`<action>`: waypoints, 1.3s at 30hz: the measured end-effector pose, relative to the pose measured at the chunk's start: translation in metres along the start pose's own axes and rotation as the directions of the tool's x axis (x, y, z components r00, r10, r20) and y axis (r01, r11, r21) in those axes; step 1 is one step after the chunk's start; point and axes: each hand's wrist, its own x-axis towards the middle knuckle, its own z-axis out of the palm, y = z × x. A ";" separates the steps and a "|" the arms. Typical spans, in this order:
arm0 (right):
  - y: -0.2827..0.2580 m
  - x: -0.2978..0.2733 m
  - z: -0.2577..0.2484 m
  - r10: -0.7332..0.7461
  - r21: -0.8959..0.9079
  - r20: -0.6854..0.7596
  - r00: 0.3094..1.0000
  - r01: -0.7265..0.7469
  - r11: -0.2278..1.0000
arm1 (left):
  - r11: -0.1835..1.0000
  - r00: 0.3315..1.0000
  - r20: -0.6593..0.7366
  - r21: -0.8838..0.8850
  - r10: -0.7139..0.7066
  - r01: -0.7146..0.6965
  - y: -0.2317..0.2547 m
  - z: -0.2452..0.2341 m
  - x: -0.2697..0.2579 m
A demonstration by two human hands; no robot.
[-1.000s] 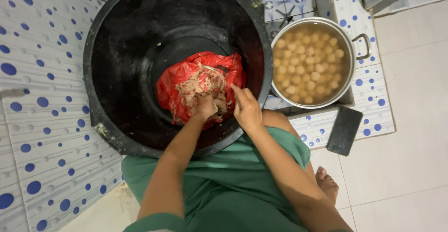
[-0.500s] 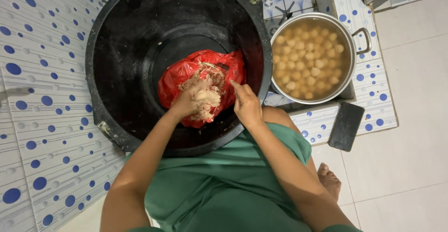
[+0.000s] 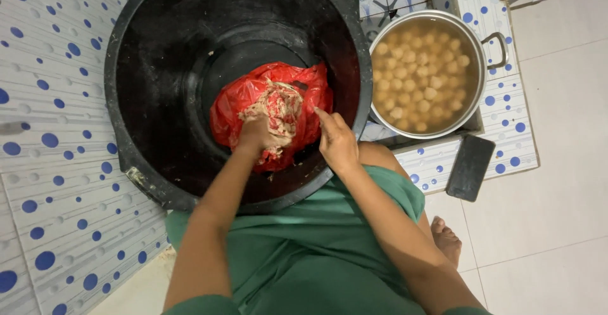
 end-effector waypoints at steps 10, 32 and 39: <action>-0.003 0.004 -0.001 0.016 -0.004 -0.009 1.000 -0.016 1.000 | 0.996 0.974 -0.224 0.088 0.018 0.002 0.025 0.070 0.042; 0.002 0.000 0.002 -0.004 -0.024 -0.036 0.999 0.003 1.000 | 0.798 0.987 -0.149 -0.588 0.053 -0.131 -0.073 0.042 0.029; 0.003 -0.001 0.002 0.008 -0.019 -0.025 1.000 -0.008 1.000 | 0.972 0.989 -0.042 -0.181 0.144 -0.149 -0.030 -0.055 -0.051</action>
